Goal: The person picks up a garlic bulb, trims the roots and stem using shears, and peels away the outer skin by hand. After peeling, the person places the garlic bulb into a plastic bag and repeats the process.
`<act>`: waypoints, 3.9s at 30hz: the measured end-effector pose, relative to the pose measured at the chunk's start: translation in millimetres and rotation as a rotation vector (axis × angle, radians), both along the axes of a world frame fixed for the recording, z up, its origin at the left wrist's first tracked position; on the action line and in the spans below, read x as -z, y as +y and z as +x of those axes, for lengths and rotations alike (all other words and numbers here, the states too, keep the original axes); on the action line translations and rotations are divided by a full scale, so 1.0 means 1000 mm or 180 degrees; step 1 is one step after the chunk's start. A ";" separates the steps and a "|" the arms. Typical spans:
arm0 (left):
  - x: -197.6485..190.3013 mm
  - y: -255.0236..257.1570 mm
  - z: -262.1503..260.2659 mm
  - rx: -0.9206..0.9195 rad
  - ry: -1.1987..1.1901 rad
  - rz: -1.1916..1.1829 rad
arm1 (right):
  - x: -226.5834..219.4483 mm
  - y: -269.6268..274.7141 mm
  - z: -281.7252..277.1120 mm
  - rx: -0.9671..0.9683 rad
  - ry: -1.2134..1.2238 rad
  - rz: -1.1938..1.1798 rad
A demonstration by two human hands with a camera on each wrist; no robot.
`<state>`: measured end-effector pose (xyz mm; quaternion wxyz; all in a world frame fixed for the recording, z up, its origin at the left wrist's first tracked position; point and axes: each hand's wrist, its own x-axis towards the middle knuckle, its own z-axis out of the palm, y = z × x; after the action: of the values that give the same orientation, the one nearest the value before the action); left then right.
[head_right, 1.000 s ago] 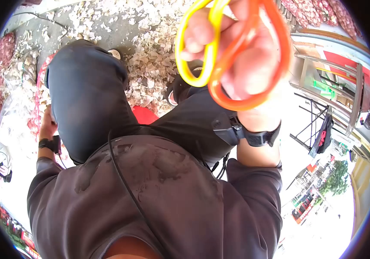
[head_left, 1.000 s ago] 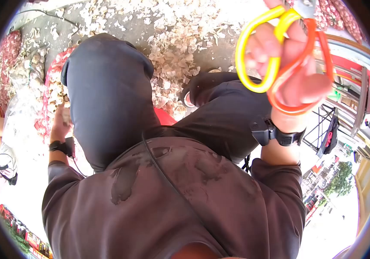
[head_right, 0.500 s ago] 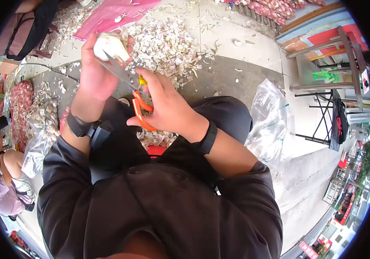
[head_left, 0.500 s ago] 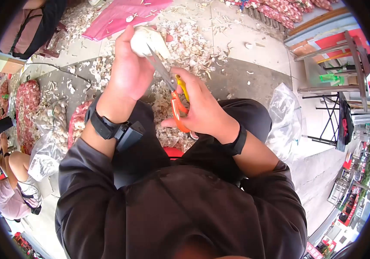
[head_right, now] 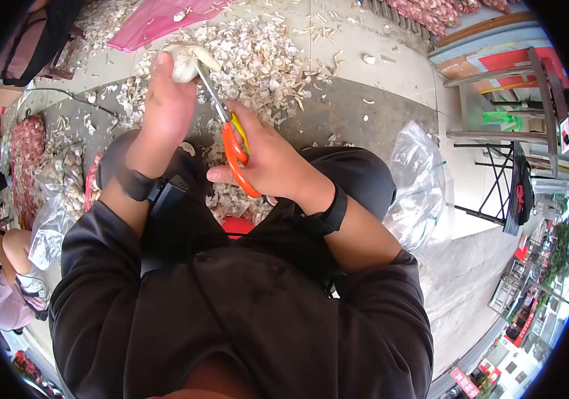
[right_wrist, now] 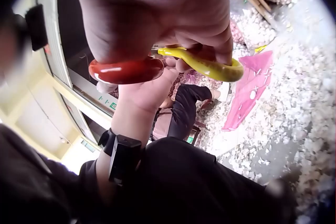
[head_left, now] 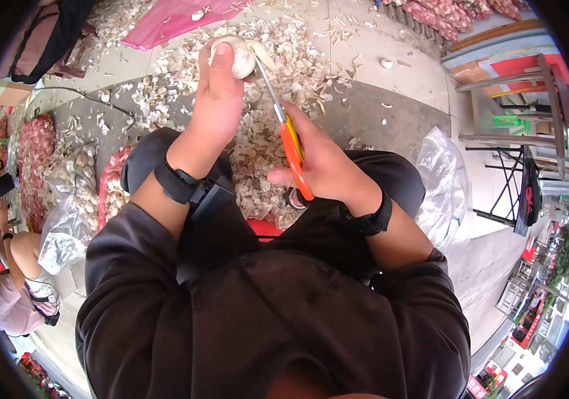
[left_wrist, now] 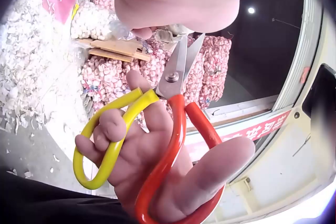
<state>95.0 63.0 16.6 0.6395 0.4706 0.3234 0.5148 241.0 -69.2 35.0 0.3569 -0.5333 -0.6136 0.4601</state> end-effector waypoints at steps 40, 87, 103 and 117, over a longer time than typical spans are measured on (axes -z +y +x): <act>-0.001 -0.006 -0.010 0.1263 -0.0234 -0.0568 | -0.068 -0.144 0.080 0.1491 -0.3380 -0.0949; 0.019 -0.073 0.003 0.0713 0.0935 0.1446 | 0.042 0.008 -0.045 0.2222 0.2186 0.0535; 0.012 -0.062 -0.003 0.1037 -0.0063 -0.0509 | 0.033 0.001 -0.050 0.1558 0.1740 0.1298; 0.016 -0.042 -0.013 0.1039 0.0246 -0.0148 | 0.059 0.012 -0.045 0.1639 0.0280 0.1246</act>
<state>82.4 20.5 0.3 0.7124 0.5214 0.2788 0.3780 196.4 -57.0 -23.5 0.5834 -0.5718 -0.5194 0.2507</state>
